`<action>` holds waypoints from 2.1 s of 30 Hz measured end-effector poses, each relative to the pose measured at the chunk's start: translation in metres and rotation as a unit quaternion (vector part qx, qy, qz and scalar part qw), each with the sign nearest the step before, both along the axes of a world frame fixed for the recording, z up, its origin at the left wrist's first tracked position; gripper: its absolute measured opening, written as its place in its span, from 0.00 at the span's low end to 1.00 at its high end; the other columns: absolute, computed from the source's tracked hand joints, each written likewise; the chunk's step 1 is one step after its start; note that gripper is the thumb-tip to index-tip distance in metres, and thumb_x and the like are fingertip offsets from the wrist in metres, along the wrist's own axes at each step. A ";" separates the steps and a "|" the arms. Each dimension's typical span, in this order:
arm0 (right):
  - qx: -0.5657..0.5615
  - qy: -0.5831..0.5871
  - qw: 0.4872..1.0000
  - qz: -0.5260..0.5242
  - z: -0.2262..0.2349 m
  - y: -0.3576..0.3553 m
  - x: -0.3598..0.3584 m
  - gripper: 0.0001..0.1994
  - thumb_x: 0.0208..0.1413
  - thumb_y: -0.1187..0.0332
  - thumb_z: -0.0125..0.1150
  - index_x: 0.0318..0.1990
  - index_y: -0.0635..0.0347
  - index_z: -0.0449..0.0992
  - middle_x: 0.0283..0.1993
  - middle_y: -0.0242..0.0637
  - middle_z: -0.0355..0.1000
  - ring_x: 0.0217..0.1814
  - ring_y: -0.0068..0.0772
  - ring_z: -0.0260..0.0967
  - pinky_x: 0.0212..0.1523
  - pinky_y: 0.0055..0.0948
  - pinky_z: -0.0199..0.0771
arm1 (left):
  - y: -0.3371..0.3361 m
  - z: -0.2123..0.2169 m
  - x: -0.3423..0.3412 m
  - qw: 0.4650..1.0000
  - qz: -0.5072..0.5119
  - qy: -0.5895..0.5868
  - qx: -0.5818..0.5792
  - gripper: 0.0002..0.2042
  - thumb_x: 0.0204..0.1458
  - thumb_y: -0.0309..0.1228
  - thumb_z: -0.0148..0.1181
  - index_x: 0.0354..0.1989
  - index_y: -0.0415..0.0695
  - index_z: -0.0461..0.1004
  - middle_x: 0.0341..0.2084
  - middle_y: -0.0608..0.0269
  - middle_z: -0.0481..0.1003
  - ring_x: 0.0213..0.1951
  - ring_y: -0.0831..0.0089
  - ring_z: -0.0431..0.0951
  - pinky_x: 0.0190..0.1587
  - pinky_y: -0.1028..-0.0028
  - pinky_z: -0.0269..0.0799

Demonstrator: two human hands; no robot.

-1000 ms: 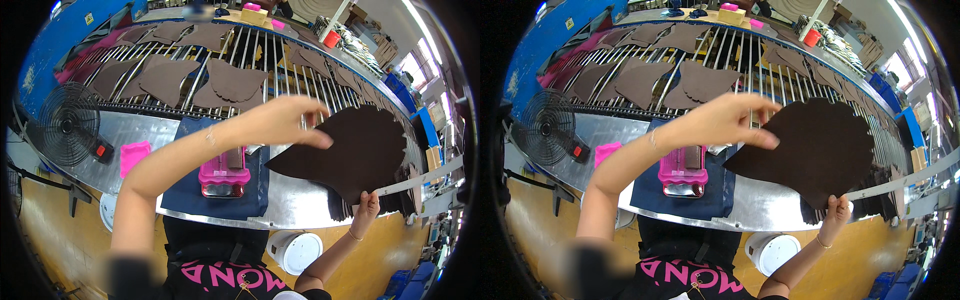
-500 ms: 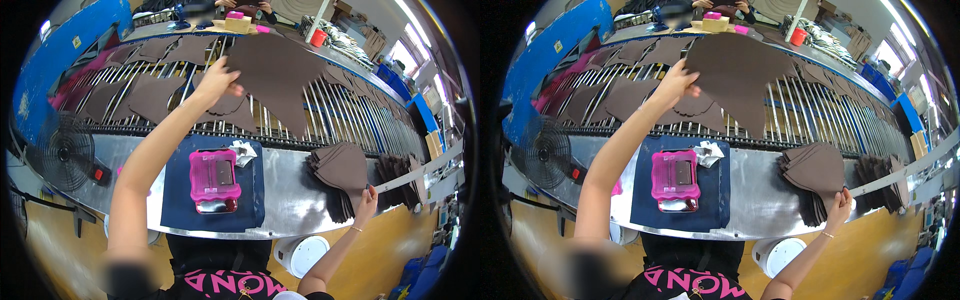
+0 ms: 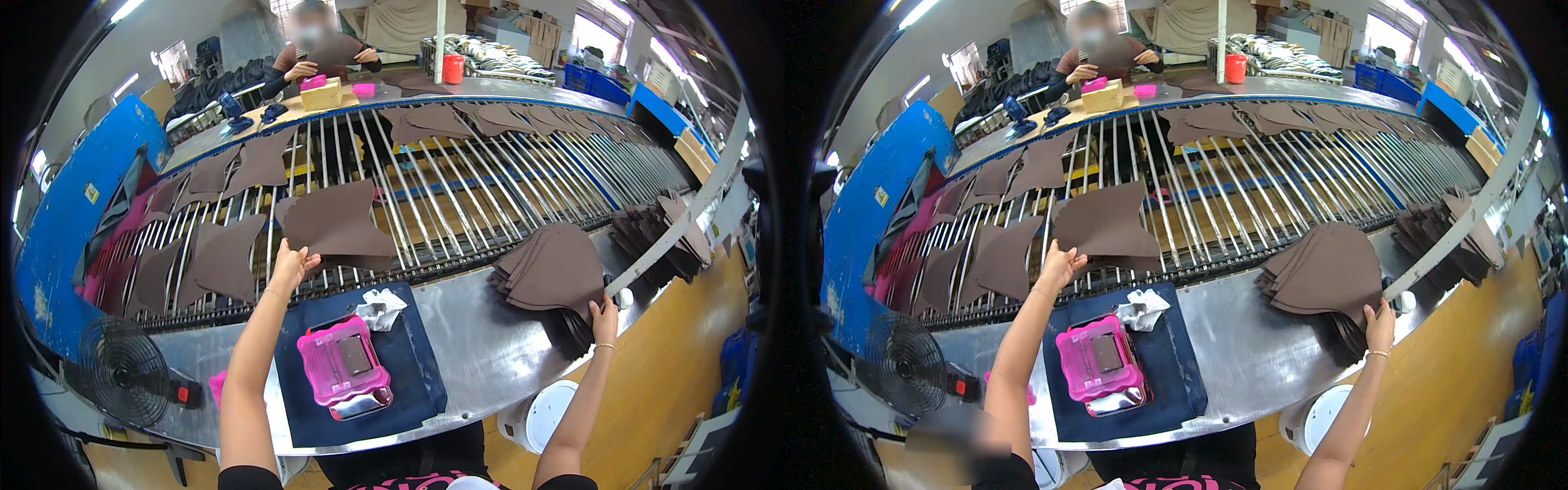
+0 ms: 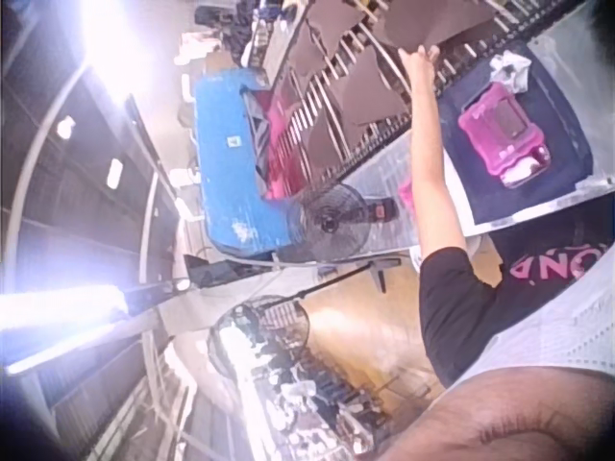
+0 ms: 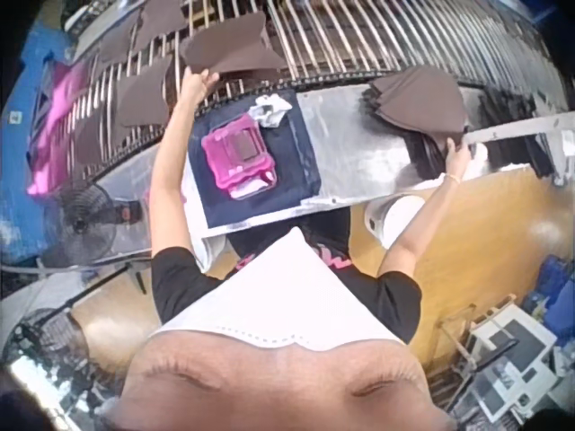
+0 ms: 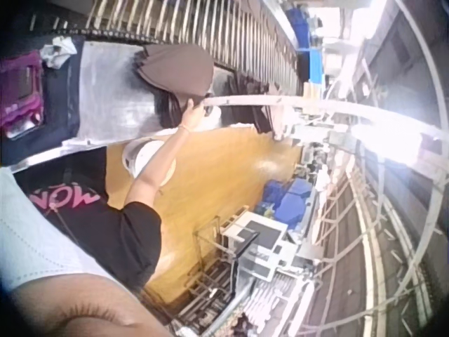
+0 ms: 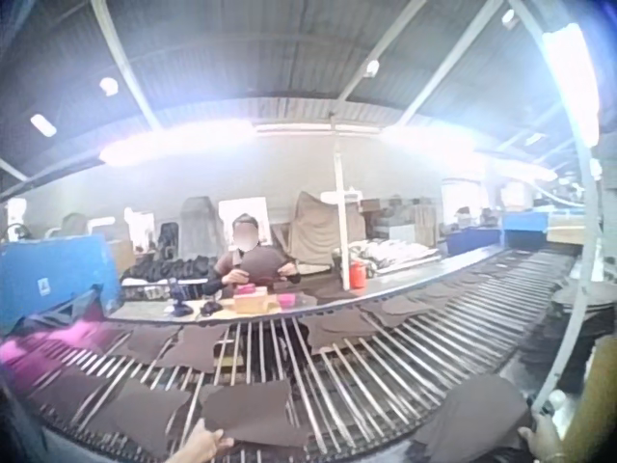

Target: The person repeatedly picks up brown fabric pieces from a stack on the table and places them onto a moving conveyor belt. The person handles the pieces one at a time, maintaining a steady rhythm as the belt carries them away.

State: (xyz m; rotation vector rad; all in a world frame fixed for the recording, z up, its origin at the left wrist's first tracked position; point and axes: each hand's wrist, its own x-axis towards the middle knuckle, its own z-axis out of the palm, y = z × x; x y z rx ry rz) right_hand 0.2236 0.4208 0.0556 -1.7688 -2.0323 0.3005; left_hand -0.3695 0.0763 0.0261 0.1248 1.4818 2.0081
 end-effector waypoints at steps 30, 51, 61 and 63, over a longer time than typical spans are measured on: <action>0.000 0.125 0.992 -0.018 -0.017 0.036 0.030 0.32 0.41 0.53 0.74 0.44 0.74 0.72 0.48 0.54 0.71 0.52 0.47 0.68 0.54 0.38 0.66 | -0.101 0.070 0.119 0.952 -0.022 0.282 -0.114 0.28 0.54 0.29 0.58 0.64 0.46 0.56 0.41 0.60 0.67 0.24 0.78 0.73 0.19 0.81 0.71; 0.080 0.354 0.908 0.207 0.122 -0.098 -0.029 0.12 0.64 0.63 0.51 0.47 0.64 0.69 0.27 0.32 0.70 0.16 0.19 0.64 0.08 0.20 0.59 | -0.156 0.126 0.190 0.946 0.018 0.320 -0.050 0.23 0.53 0.26 0.60 0.59 0.43 0.64 0.42 0.62 0.69 0.35 0.78 0.74 0.33 0.80 0.74; -0.094 0.512 0.732 0.440 0.132 -0.227 -0.190 0.12 0.63 0.64 0.52 0.42 0.66 0.66 0.31 0.40 0.74 0.16 0.22 0.69 0.10 0.17 0.64 | -0.129 0.162 0.218 0.937 -0.043 0.348 0.011 0.25 0.51 0.29 0.65 0.58 0.41 0.66 0.47 0.58 0.70 0.49 0.73 0.72 0.46 0.72 0.74; -0.161 0.502 0.687 0.501 0.124 -0.231 -0.205 0.10 0.61 0.69 0.55 0.43 0.68 0.67 0.33 0.39 0.75 0.23 0.23 0.72 0.23 0.19 0.72 | -0.154 0.177 0.214 0.966 -0.071 0.242 -0.052 0.18 0.53 0.29 0.61 0.52 0.39 0.71 0.39 0.62 0.75 0.40 0.76 0.77 0.33 0.78 0.77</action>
